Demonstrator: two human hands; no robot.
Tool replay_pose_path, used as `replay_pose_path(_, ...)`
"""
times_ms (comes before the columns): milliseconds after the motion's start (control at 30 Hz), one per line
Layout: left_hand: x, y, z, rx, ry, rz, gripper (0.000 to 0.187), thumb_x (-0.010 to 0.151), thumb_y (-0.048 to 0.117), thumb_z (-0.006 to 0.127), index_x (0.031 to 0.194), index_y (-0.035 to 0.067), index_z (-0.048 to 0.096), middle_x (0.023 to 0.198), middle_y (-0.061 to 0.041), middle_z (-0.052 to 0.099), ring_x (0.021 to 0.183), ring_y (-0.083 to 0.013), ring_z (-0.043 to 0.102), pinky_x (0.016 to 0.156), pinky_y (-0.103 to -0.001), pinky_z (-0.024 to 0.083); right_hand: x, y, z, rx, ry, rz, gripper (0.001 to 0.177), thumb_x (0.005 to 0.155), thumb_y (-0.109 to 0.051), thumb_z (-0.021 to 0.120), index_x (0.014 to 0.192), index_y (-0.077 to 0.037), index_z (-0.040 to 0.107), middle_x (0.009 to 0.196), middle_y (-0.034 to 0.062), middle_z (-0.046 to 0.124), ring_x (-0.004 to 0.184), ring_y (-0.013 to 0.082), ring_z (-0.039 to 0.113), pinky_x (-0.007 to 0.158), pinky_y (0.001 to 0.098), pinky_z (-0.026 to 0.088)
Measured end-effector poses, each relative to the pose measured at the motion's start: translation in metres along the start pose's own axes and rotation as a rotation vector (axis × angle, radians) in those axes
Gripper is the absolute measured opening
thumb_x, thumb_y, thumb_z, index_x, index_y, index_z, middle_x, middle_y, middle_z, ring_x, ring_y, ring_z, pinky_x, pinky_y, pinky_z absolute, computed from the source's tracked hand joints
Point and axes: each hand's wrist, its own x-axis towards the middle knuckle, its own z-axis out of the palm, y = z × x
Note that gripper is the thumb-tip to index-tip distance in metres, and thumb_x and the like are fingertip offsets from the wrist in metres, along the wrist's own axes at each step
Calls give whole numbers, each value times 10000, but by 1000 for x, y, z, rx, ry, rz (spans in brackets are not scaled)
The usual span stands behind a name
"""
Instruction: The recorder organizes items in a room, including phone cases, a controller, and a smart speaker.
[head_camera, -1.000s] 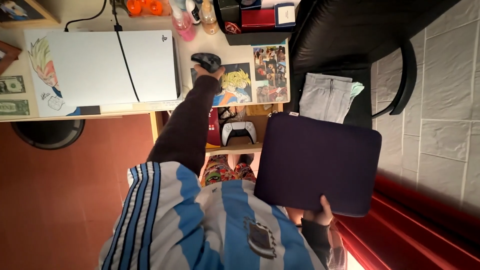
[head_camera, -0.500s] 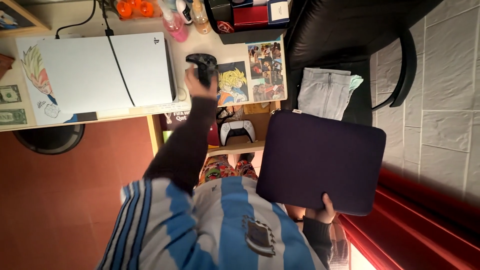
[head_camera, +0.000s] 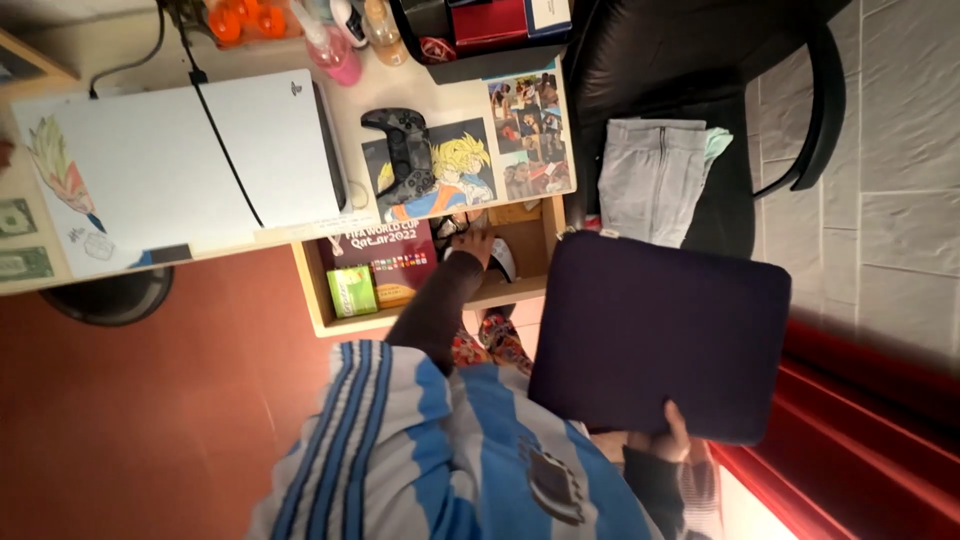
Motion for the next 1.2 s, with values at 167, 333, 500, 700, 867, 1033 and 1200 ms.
replay_pose_path(167, 5, -2, 29, 147, 42, 35, 461, 937, 286, 474, 1372, 142, 529, 1306, -189, 586, 1162, -390, 577, 828, -660, 450, -11, 1, 0, 1, 4, -52, 764, 780, -224, 712, 1492, -62, 488, 1409, 142, 582, 1288, 346, 550, 1149, 505, 392)
replay_pose_path(333, -2, -13, -59, -115, -289, 37, 267, 1085, 266, 547, 1322, 149, 584, 1282, -146, 623, 1191, -358, 620, 974, -570, 513, -5, -2, -22, 33, -76, -33, 704, 839, -227, 710, 1480, -39, 490, 1417, 128, 573, 1299, 332, 544, 1164, 499, 380)
replay_pose_path(500, 22, 23, -257, -216, -93, 428, 887, 653, 245, 921, 1390, 58, 463, 1280, -176, 577, 1130, -376, 587, 896, -539, 511, -1, -5, -26, -2, -93, 0, 743, 817, -323, 693, 1463, -24, 480, 1333, 170, 596, 1168, 380, 577, 965, 550, 422)
replay_pose_path(700, 145, 8, -261, 161, 142, 807, 546, 847, 141, 798, 1336, 128, 557, 1360, -122, 629, 1184, -298, 621, 1025, -580, 456, 6, 8, -16, 72, -207, -12, 739, 880, -273, 711, 1499, 33, 445, 1386, 192, 569, 1246, 379, 559, 1073, 526, 441)
replay_pose_path(867, 195, -21, -272, 300, 30, 925, 401, 854, 79, 732, 1232, 152, 619, 1269, -54, 684, 1242, -236, 617, 1190, -573, 337, -4, 11, 14, 90, -150, -19, 736, 826, -230, 712, 1472, 2, 447, 1385, 155, 577, 1278, 347, 563, 1097, 533, 448)
replay_pose_path(1033, 196, -52, -282, 329, 145, 1039, 447, 747, 53, 723, 1169, 183, 648, 1240, -26, 700, 1193, -208, 628, 1177, -538, 295, -1, 15, 12, 49, -84, -45, 727, 810, -227, 713, 1455, -13, 455, 1367, 151, 575, 1259, 351, 568, 1077, 527, 460)
replay_pose_path(1200, 203, -73, -262, 329, 242, 1124, 196, 953, 57, 664, 1114, 169, 659, 1147, -2, 700, 1245, -215, 616, 1268, -535, 300, 4, 19, 2, 19, -88, -8, 729, 801, -248, 728, 1440, -4, 475, 1321, 185, 574, 1221, 387, 562, 987, 530, 508)
